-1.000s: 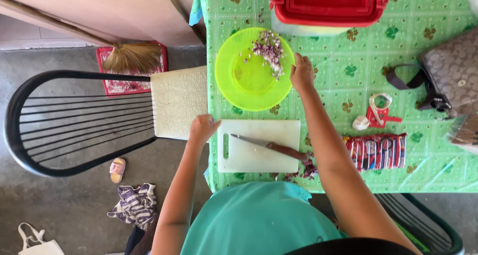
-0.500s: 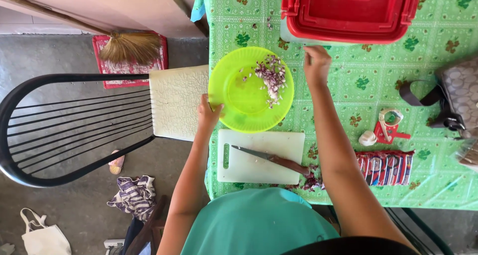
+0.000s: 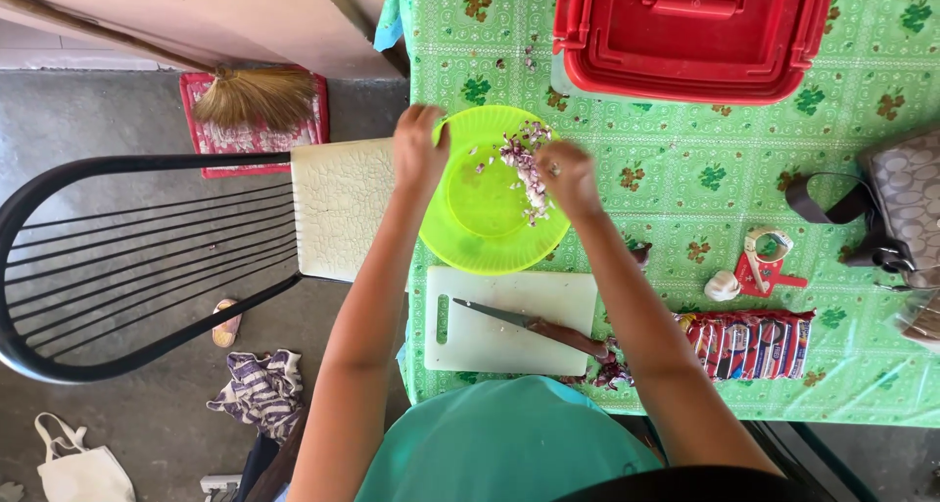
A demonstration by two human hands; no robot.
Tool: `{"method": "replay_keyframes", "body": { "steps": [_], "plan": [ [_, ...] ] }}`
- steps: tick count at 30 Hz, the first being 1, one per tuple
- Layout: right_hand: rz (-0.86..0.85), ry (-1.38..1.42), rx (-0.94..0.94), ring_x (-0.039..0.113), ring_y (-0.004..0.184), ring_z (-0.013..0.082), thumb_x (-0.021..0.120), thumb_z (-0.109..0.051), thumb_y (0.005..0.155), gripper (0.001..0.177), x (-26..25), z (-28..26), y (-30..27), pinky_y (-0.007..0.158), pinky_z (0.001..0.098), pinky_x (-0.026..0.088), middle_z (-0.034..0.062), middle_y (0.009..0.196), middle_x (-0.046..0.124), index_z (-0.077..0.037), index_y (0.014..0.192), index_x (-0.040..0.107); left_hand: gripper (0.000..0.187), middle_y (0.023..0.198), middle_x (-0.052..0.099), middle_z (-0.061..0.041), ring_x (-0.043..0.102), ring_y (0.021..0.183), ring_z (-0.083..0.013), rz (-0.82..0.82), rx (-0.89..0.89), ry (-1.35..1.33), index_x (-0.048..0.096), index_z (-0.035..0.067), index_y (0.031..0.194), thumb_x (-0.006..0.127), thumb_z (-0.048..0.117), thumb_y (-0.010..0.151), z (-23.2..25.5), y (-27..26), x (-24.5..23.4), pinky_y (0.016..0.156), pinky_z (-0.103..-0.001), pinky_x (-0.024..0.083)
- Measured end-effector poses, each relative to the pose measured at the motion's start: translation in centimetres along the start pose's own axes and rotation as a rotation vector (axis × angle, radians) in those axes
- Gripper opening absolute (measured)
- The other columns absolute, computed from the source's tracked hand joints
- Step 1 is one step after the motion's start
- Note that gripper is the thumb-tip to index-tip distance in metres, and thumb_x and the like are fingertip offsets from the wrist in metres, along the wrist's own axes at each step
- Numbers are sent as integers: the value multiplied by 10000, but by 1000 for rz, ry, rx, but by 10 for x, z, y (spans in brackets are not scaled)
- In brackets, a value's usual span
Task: Chopping and peeling red onions or shallots on a white cutting board at a table.
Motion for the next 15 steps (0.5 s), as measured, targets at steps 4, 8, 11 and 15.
{"method": "replay_keyframes", "body": {
  "steps": [4, 8, 11, 15],
  "plan": [
    [-98, -79, -37, 706, 749, 229, 664, 85, 872, 120, -7, -50, 19, 670, 336, 584, 121, 794, 711, -26, 833, 683, 252, 1056, 682, -149, 657, 1011, -335, 12, 99, -40, 710, 39, 1011, 698, -75, 787, 8, 41, 55, 843, -435, 579],
    [5, -274, -96, 677, 1005, 319, 655, 57, 871, 217, 8, -38, 71, 814, 407, 600, 157, 1063, 708, 0, 1076, 698, 256, 1073, 657, -164, 654, 1026, -344, -90, 102, 15, 717, 39, 1003, 616, -103, 816, 17, 74, 101, 844, -432, 592],
    [25, -509, -108, 623, 1183, 351, 623, 14, 900, 304, 44, 6, 115, 946, 413, 585, 193, 1264, 649, 18, 1201, 669, 140, 1039, 626, -184, 645, 1013, -379, -160, 57, 101, 694, 27, 920, 612, -38, 828, 17, 91, 125, 814, -469, 583],
    [203, -881, -227, 605, 1165, 349, 600, -51, 829, 280, 72, 35, 139, 903, 336, 567, 193, 1272, 630, -22, 1094, 687, 75, 1017, 595, -210, 638, 968, -402, -183, -24, 137, 663, 17, 885, 598, 47, 863, -4, 96, 157, 795, -501, 571]
  ]
}}
Point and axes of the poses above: each hand's wrist, its own y-axis towards the middle knuckle, its own x-axis out of the palm, z = x × y, the point moved 5 cm from there along y, towards the middle knuckle
